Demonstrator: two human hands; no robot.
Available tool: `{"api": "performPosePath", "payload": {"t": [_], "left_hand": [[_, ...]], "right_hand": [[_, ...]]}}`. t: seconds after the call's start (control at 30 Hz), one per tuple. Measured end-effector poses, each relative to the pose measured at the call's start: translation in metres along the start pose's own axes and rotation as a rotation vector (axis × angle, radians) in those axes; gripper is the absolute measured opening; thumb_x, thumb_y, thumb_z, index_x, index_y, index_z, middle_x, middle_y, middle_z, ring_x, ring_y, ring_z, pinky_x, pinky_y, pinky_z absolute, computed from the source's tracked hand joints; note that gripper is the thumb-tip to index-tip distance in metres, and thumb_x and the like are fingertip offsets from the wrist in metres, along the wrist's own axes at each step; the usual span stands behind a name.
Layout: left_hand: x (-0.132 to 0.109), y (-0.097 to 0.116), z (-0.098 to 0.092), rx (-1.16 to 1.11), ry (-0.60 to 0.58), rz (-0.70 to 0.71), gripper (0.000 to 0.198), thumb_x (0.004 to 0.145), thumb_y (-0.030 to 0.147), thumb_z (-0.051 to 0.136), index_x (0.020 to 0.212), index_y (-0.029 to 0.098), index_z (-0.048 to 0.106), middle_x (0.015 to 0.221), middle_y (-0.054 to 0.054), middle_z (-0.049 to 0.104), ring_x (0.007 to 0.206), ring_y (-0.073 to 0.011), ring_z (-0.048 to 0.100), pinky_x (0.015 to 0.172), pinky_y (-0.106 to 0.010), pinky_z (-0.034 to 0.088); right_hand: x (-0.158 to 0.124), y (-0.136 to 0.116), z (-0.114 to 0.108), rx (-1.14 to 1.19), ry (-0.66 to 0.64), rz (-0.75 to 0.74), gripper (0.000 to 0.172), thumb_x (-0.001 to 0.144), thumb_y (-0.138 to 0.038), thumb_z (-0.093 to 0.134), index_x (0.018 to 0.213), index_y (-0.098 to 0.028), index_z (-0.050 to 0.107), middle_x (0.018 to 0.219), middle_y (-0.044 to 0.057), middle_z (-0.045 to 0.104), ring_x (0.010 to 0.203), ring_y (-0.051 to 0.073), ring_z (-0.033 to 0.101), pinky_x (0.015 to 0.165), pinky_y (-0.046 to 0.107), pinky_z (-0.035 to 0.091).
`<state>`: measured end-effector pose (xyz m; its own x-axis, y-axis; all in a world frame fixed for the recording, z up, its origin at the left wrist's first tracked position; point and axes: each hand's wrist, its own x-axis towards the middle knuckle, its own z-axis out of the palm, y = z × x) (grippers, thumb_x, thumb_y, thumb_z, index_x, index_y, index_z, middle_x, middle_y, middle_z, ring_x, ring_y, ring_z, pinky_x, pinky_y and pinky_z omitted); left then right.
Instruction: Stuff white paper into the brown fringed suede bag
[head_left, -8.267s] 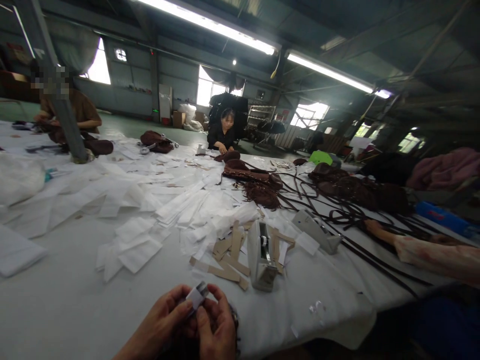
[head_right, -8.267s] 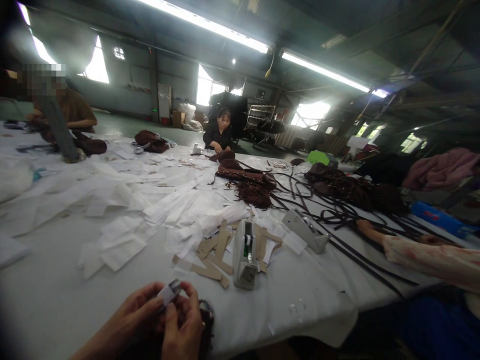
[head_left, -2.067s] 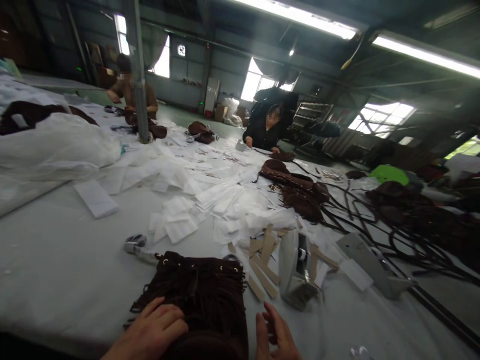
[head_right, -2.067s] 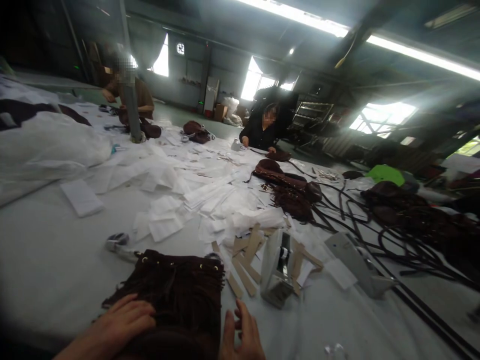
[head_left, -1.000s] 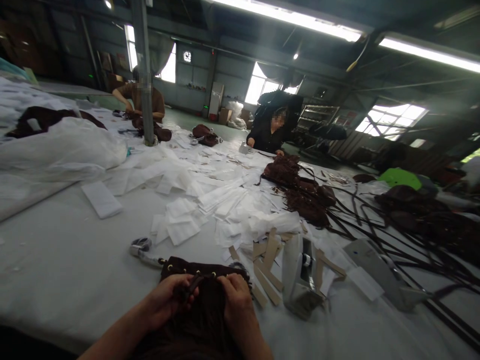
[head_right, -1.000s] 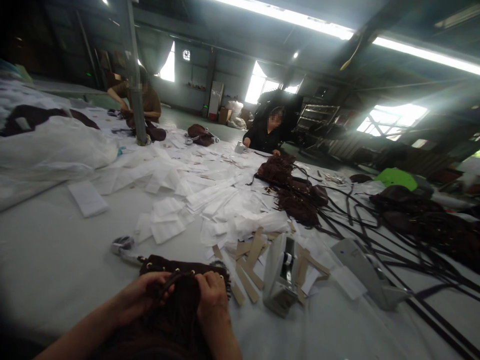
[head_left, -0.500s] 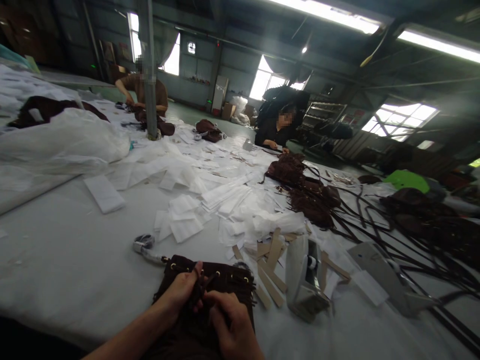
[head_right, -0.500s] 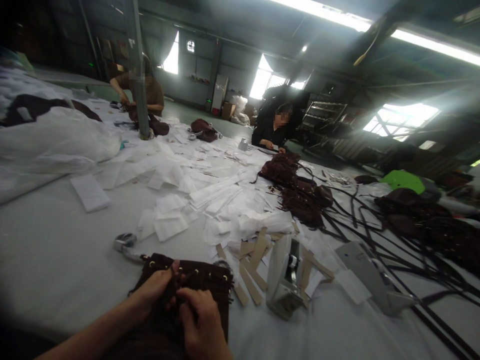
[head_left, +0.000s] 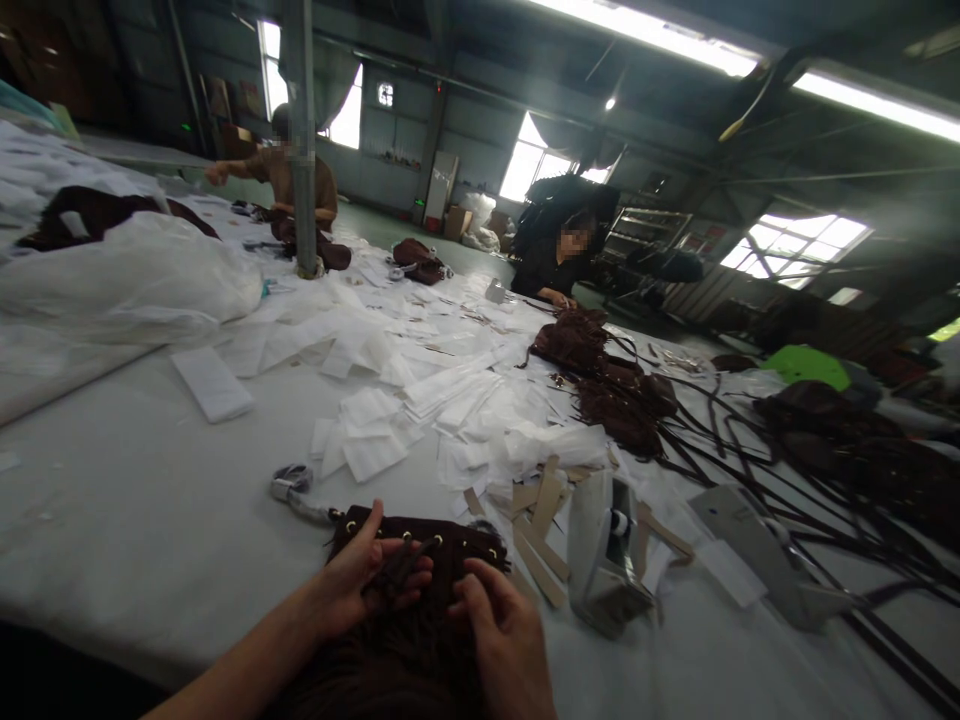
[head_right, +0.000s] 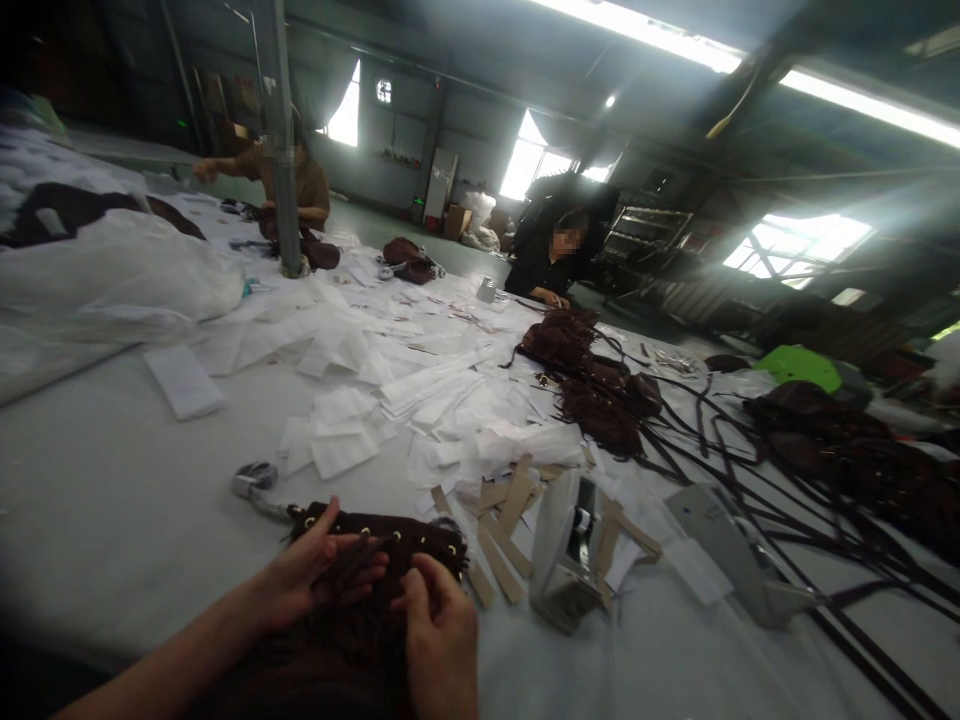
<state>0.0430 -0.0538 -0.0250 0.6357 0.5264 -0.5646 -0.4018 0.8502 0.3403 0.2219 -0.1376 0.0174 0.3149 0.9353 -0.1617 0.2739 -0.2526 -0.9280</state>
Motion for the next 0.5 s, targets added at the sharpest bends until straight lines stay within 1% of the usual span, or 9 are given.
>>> {"api": "performPosePath", "payload": {"t": [0.03,0.1,0.17,0.2,0.27,0.33,0.37,0.43,0.5], "left_hand": [[0.0,-0.002,0.0,-0.019,-0.023,-0.004,0.057,0.086,0.061,0.049,0.093,0.008,0.066,0.088,-0.015,0.073,0.081,-0.0234,0.069,0.073,-0.031,0.055],[0.002,-0.007,-0.001,-0.041,-0.039,0.001,0.039,0.088,0.046,0.055,0.092,0.009,0.067,0.084,-0.011,0.073,0.078,-0.0206,0.069,0.072,-0.028,0.054],[0.003,-0.014,-0.001,-0.025,-0.049,0.029,0.027,0.088,0.036,0.059,0.092,0.011,0.067,0.076,-0.007,0.071,0.067,-0.0183,0.067,0.061,-0.026,0.053],[0.004,-0.018,0.0,0.002,-0.062,0.051,0.024,0.087,0.033,0.06,0.093,0.012,0.067,0.071,-0.005,0.07,0.06,-0.0176,0.064,0.054,-0.026,0.051],[0.003,-0.023,0.001,0.071,-0.108,0.099,0.021,0.085,0.03,0.062,0.094,0.012,0.066,0.065,-0.003,0.067,0.049,-0.0165,0.059,0.044,-0.025,0.046],[0.003,-0.025,0.003,0.117,-0.13,0.108,0.021,0.084,0.029,0.063,0.093,0.012,0.067,0.066,-0.003,0.067,0.046,-0.0163,0.058,0.041,-0.025,0.046],[0.004,-0.025,0.004,0.12,-0.121,0.09,0.02,0.083,0.029,0.063,0.092,0.012,0.067,0.068,-0.004,0.068,0.048,-0.0169,0.06,0.042,-0.026,0.048],[0.007,-0.025,0.005,0.122,-0.068,0.019,0.022,0.084,0.032,0.062,0.089,0.012,0.067,0.068,-0.005,0.069,0.049,-0.0187,0.062,0.042,-0.027,0.05],[0.011,-0.023,0.006,0.166,-0.012,-0.03,0.027,0.084,0.037,0.062,0.084,0.011,0.067,0.064,-0.007,0.069,0.045,-0.0202,0.061,0.038,-0.027,0.048]], "right_hand": [[0.003,-0.003,0.014,0.07,-0.087,0.055,0.054,0.079,-0.061,0.056,0.1,-0.012,0.066,0.075,0.008,0.07,0.061,0.018,0.067,0.055,0.028,0.054],[0.011,-0.003,0.038,0.146,-0.236,0.157,0.06,0.075,-0.069,0.055,0.085,-0.01,0.065,0.066,0.006,0.066,0.049,0.014,0.062,0.042,0.022,0.046],[0.017,0.001,0.053,0.177,-0.31,0.22,0.064,0.073,-0.073,0.053,0.076,-0.01,0.063,0.06,0.003,0.061,0.042,0.011,0.058,0.035,0.018,0.039],[0.018,0.004,0.057,0.195,-0.323,0.224,0.063,0.072,-0.073,0.055,0.078,-0.01,0.063,0.06,0.003,0.061,0.041,0.01,0.057,0.033,0.017,0.037],[0.019,0.006,0.06,0.235,-0.324,0.191,0.06,0.072,-0.069,0.06,0.087,-0.011,0.064,0.064,0.002,0.063,0.04,0.008,0.055,0.033,0.015,0.035],[0.016,0.006,0.06,0.275,-0.314,0.163,0.057,0.07,-0.065,0.064,0.09,-0.011,0.064,0.064,0.0,0.062,0.037,0.005,0.05,0.032,0.014,0.032],[0.015,0.005,0.06,0.292,-0.305,0.155,0.056,0.069,-0.064,0.065,0.088,-0.011,0.064,0.061,-0.001,0.06,0.035,0.004,0.047,0.032,0.014,0.031],[0.012,0.004,0.061,0.318,-0.29,0.148,0.054,0.067,-0.063,0.067,0.079,-0.011,0.064,0.056,-0.003,0.056,0.035,0.004,0.044,0.033,0.015,0.032],[0.01,0.004,0.064,0.337,-0.285,0.141,0.052,0.066,-0.063,0.067,0.072,-0.011,0.062,0.054,-0.003,0.055,0.036,0.005,0.044,0.034,0.016,0.034]]}}
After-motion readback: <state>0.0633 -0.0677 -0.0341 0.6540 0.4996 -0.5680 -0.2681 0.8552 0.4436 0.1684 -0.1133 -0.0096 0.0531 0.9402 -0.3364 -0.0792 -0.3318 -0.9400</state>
